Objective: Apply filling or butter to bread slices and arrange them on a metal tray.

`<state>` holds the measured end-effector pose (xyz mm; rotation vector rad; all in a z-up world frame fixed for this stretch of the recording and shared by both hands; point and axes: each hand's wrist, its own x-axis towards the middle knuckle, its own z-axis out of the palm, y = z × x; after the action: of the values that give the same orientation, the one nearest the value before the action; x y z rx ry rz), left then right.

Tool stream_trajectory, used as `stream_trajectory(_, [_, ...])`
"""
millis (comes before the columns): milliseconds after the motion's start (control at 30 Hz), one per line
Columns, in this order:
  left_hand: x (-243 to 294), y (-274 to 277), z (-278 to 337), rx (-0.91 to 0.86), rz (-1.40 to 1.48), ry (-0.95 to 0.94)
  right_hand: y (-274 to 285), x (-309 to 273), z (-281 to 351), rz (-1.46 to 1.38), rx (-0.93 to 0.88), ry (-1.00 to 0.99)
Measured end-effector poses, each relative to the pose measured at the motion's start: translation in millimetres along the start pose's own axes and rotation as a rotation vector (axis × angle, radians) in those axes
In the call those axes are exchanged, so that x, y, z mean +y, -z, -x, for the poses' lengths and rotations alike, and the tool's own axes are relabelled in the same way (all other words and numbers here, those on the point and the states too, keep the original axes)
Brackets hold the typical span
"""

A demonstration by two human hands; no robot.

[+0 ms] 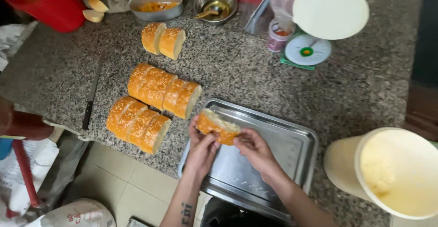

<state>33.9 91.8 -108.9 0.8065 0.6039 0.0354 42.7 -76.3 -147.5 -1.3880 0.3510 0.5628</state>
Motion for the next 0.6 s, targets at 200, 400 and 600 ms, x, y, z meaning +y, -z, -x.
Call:
stream_trajectory(200, [21.5, -4.3, -26.1, 0.034, -0.234, 0.237, 3.7, 11.2, -51.4, 0.084, 0.221, -0.090])
stream_trajectory(400, [11.2, 30.1, -73.0, -0.105, -0.488, 0.319, 5.4, 2.2, -80.5, 0.210, 0.300, -0.161])
stream_trajectory(600, [25.6, 32.8, -77.9, -0.169, -0.621, 0.258, 12.1, 22.2, -101.7, 0.281, 0.350, -0.224])
